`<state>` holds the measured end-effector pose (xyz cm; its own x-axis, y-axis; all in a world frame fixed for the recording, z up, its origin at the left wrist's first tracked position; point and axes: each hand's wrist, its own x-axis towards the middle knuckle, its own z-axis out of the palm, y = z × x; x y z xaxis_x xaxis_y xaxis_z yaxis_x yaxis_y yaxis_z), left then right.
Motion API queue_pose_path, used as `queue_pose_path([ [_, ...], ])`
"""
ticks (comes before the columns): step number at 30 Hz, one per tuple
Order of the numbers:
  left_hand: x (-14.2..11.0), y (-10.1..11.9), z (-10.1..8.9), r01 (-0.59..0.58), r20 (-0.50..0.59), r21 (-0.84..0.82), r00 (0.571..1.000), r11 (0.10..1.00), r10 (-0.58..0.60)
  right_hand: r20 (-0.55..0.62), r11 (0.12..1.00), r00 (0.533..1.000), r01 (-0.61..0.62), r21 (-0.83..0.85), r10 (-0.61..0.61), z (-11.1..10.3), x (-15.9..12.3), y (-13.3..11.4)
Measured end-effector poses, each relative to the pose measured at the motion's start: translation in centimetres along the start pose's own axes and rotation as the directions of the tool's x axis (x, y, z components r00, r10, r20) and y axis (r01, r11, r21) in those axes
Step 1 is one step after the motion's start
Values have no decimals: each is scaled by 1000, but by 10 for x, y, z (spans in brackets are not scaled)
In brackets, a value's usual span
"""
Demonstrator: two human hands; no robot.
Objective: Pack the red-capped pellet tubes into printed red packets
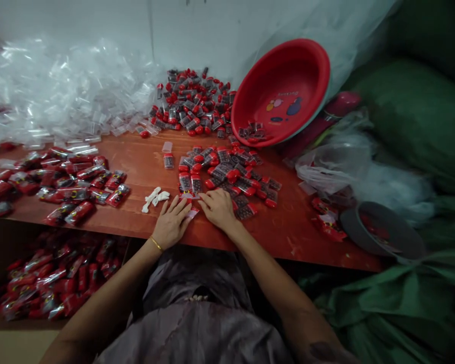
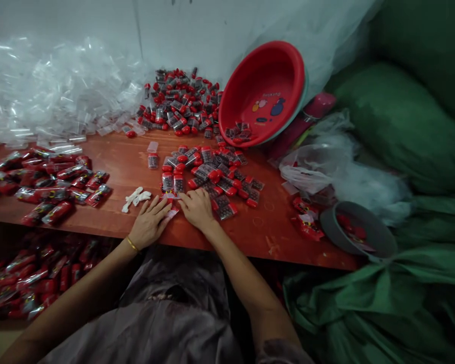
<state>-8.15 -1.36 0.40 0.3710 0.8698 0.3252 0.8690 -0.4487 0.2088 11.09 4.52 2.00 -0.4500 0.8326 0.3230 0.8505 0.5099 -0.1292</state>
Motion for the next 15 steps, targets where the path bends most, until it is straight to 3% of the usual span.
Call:
queue_pose_path([
  [3,0,2,1,33,-21,1,999,999,-33,65,998,996,-55,-26,56,10,13,-16],
  [8,-1,2,0,57,-22,-11,998,998,-58,128,994,987,-84,-68,93,14,25,-18],
  [15,-2,2,1,61,-43,-12,997,998,-61,111,968,964,-230,-98,240,11,32,-27],
])
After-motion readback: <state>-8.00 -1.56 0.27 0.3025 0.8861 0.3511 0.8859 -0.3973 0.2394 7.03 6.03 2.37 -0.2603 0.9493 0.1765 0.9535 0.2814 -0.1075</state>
